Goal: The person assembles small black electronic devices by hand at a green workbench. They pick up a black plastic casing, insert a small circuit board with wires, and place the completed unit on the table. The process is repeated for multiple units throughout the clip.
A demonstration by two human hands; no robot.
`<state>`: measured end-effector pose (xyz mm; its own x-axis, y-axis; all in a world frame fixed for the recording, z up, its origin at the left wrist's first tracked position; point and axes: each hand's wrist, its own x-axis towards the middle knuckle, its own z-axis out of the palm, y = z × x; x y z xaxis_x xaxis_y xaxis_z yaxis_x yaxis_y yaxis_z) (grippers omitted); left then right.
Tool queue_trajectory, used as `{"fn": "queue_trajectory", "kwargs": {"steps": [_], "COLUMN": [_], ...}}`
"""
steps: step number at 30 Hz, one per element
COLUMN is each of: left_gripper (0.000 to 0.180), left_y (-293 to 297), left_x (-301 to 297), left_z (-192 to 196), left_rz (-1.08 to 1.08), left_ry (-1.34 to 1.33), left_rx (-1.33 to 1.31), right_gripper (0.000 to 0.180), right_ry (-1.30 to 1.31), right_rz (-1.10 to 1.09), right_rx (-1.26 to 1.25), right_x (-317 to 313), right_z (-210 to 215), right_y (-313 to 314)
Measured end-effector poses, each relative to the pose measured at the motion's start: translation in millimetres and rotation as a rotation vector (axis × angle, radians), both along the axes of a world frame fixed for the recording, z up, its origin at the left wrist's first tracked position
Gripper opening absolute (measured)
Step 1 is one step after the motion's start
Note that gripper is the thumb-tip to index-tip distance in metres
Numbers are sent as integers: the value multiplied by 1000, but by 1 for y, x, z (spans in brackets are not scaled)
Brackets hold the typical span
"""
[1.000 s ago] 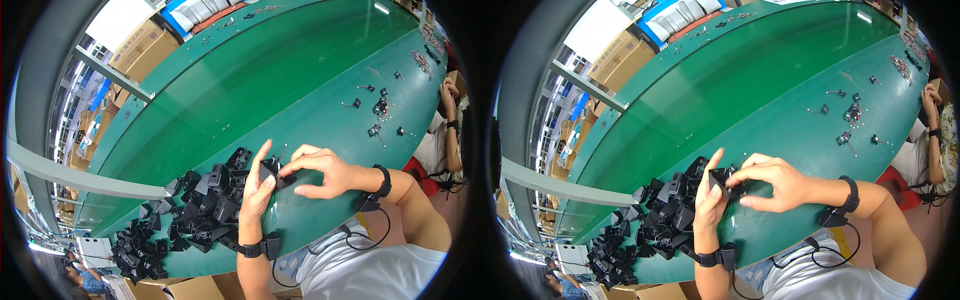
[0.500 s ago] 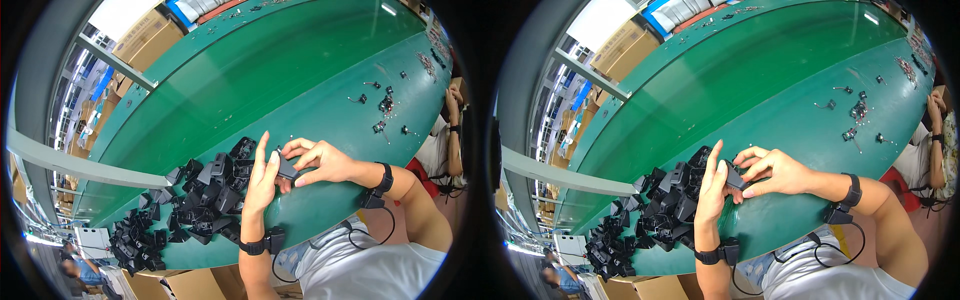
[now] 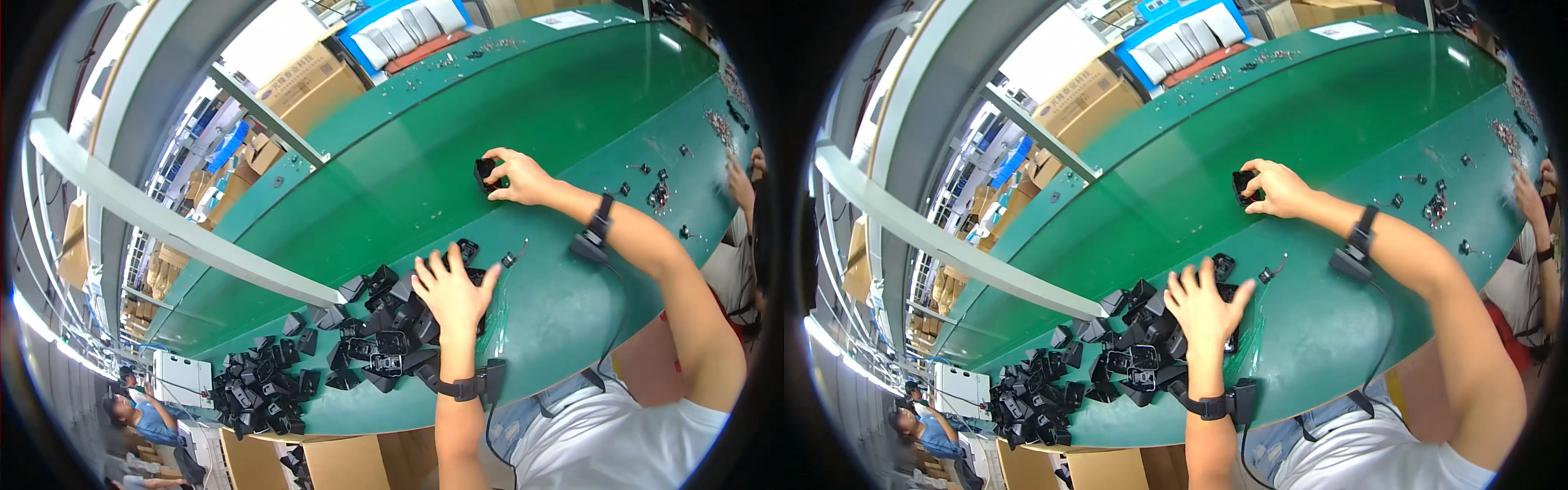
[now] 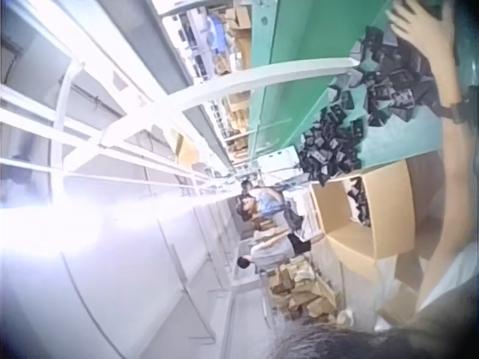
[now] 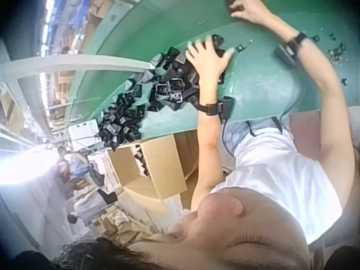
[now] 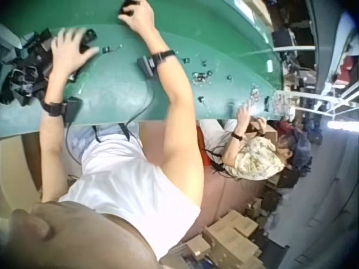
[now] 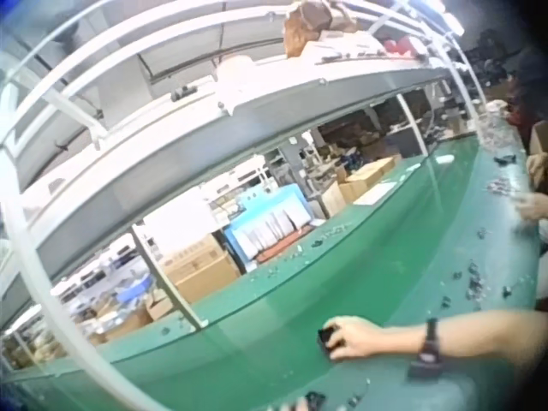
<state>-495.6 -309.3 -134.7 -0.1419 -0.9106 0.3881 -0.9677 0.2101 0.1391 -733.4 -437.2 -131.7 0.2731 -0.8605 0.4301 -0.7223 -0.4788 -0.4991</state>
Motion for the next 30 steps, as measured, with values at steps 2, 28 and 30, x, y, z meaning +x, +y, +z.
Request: {"fn": "queue_trajectory", "kwargs": {"steps": [2, 28, 30], "left_gripper": [71, 40, 37], "left_y": [-1, -1, -2], "left_x": [-3, -12, -5], "left_z": [-1, 5, 5], "left_rz": [-5, -16, -107], "left_ry": [-43, -10, 92], "left_rx": [85, 13, -170], "right_gripper": [32, 32, 26], "right_ry": [232, 174, -217], "right_rz": [-15, 331, 234], "right_rx": [85, 73, 309], "right_x": [-5, 19, 17], "right_z": [-8, -14, -11], "right_y": [-26, 105, 109]}}
